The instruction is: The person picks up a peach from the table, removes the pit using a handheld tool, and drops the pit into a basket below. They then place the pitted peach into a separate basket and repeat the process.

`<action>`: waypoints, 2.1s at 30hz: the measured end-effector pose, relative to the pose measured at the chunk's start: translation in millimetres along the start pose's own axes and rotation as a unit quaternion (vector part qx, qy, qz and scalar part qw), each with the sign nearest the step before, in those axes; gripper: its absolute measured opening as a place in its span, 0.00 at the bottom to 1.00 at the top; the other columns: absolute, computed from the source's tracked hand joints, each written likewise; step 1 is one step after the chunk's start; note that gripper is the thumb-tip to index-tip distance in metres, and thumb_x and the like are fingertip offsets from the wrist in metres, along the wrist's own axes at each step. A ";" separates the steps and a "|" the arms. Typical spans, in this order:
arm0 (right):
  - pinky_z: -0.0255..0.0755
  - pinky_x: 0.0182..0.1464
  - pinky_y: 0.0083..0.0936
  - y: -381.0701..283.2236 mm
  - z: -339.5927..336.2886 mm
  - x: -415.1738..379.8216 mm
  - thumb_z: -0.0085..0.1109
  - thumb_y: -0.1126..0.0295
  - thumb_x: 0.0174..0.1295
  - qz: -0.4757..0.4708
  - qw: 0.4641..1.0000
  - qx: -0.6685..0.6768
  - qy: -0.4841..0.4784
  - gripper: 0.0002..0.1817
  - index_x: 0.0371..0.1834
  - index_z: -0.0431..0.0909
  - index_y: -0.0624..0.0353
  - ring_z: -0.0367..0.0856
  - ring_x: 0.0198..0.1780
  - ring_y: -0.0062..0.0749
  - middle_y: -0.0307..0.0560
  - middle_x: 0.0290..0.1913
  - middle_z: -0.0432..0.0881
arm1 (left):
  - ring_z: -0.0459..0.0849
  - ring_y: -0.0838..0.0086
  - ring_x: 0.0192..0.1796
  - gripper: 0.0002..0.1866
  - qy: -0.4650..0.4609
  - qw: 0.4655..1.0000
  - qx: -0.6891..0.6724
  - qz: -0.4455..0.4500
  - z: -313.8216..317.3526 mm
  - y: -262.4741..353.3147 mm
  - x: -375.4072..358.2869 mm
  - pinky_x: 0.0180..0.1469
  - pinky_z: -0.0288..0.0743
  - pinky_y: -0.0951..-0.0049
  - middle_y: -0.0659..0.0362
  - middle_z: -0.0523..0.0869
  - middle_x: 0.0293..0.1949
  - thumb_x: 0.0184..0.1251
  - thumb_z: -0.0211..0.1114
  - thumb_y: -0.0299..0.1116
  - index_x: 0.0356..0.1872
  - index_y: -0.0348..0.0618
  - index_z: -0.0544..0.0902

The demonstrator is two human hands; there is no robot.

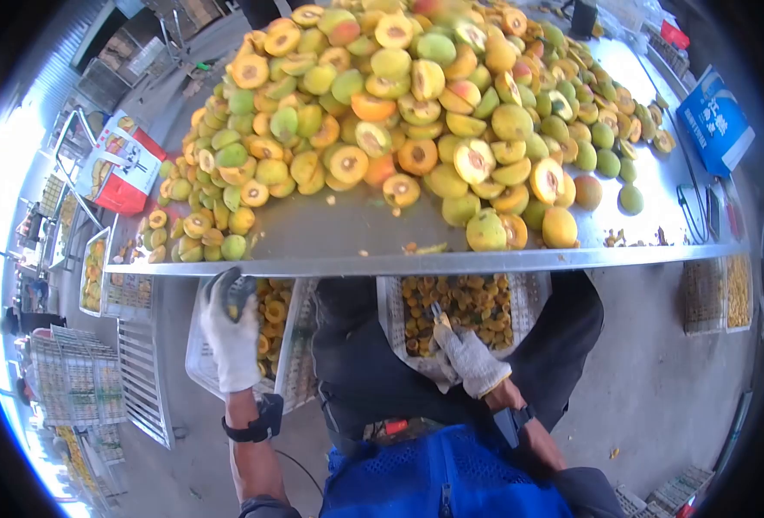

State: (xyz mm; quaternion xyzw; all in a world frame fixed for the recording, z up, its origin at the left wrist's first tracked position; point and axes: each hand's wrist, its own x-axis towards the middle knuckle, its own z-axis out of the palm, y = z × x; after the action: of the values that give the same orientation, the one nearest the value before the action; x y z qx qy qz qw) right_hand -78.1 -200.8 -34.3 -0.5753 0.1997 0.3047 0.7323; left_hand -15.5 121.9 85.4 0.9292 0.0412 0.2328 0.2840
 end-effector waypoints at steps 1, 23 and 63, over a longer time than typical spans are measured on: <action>0.56 0.15 0.21 -0.2 1.7 1.0 0.50 0.56 0.73 0.003 1.000 0.011 -0.003 0.18 0.33 0.76 0.59 0.64 0.13 0.22 0.38 0.14 0.69 | 0.81 0.54 0.54 0.23 -0.010 0.999 -0.050 -0.014 14.6 0.1 14.5 0.60 0.72 0.62 0.45 0.82 0.50 0.51 0.68 0.21 0.53 0.37 0.81; 0.73 0.39 0.40 -16.1 14.0 -15.2 0.50 0.63 0.72 -0.237 0.962 -0.124 0.062 0.13 0.43 0.77 0.64 0.79 0.33 0.51 0.55 0.29 0.80 | 0.83 0.70 0.51 0.34 -0.198 0.873 -0.446 0.004 108.3 89.5 51.3 0.55 0.77 0.71 0.51 0.84 0.48 0.56 0.72 0.28 0.65 0.33 0.69; 0.78 0.36 0.40 -46.6 50.9 -14.6 0.58 0.65 0.66 -0.343 0.885 -0.307 0.073 0.11 0.47 0.78 0.58 0.82 0.34 0.51 0.54 0.33 0.82 | 0.78 0.75 0.50 0.37 -0.336 0.840 -0.426 -0.015 96.8 95.4 -16.3 0.53 0.73 0.73 0.55 0.83 0.48 0.69 0.58 0.60 0.56 0.28 0.76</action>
State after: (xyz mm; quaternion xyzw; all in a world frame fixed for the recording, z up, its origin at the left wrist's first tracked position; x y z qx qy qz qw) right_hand -60.3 -162.0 21.8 -0.8246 -0.0611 0.0376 0.5611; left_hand 8.9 -10.4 60.2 0.7374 -0.1458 -0.1030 0.6515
